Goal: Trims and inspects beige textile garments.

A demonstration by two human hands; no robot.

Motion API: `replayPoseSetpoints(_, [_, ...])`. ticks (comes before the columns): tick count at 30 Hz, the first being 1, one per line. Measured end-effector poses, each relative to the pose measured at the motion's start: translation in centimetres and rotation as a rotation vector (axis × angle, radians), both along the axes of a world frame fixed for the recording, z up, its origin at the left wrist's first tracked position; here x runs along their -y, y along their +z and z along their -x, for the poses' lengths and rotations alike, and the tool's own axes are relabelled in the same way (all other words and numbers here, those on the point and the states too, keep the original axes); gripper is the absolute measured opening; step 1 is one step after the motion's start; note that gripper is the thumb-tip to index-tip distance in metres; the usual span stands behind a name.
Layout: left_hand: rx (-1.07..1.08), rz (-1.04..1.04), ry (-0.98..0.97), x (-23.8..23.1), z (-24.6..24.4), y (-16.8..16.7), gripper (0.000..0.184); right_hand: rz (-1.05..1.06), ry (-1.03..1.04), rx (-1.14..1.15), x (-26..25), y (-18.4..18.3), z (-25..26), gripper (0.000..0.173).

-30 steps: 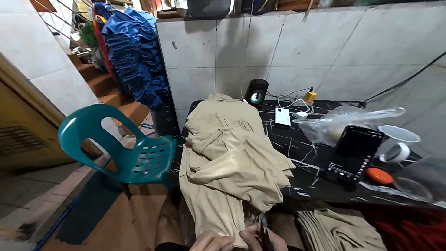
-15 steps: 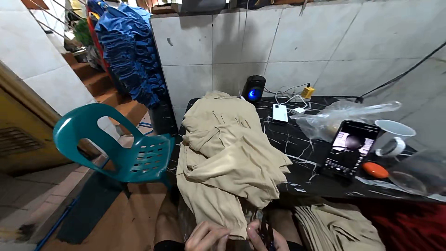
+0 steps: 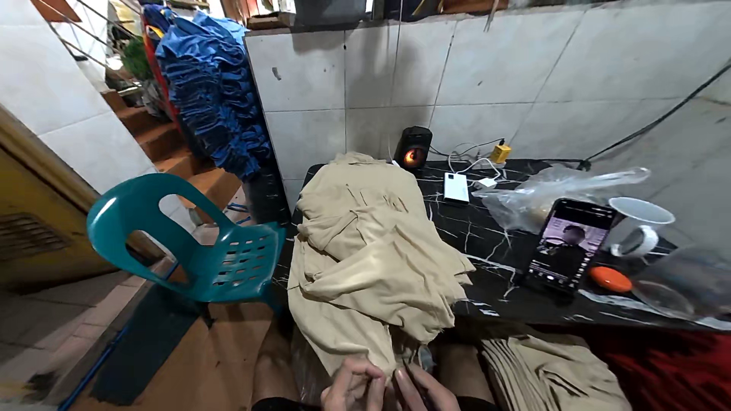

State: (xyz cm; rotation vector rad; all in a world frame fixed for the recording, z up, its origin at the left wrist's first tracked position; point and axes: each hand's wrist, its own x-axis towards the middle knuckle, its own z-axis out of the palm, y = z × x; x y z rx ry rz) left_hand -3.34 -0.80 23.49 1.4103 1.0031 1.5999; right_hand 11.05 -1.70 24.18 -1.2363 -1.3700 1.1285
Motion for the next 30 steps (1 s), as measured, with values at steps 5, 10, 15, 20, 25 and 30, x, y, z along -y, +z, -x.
replayPoseSetpoints(5, [-0.039,-0.018,-0.09,0.1,0.2,-0.6,0.019,0.012,-0.077,0.059,-0.2,0.3,0.1,0.021])
replayPoseSetpoints(10, [-0.057,-0.027,-0.119,0.3,0.2,-0.9,0.037,-0.021,-0.046,0.019,0.4,0.6,0.1,0.015])
replayPoseSetpoints(15, [-0.27,-0.111,-0.029,-0.1,0.0,-1.4,0.033,-0.035,-0.013,0.08,0.7,0.8,-0.5,0.014])
replayPoseSetpoints(20, [-0.304,-0.199,0.041,-0.5,0.2,-1.8,0.007,-0.108,0.002,0.137,0.6,0.5,-1.3,0.015])
replayPoseSetpoints(25, [-0.178,-0.104,0.029,-0.7,0.7,-1.9,0.003,-0.119,-0.056,0.195,0.3,0.5,-2.6,0.03])
replayPoseSetpoints(30, [0.03,-0.046,-0.075,-0.9,1.1,-2.4,0.005,-0.17,0.007,0.356,0.4,0.3,-3.2,0.038])
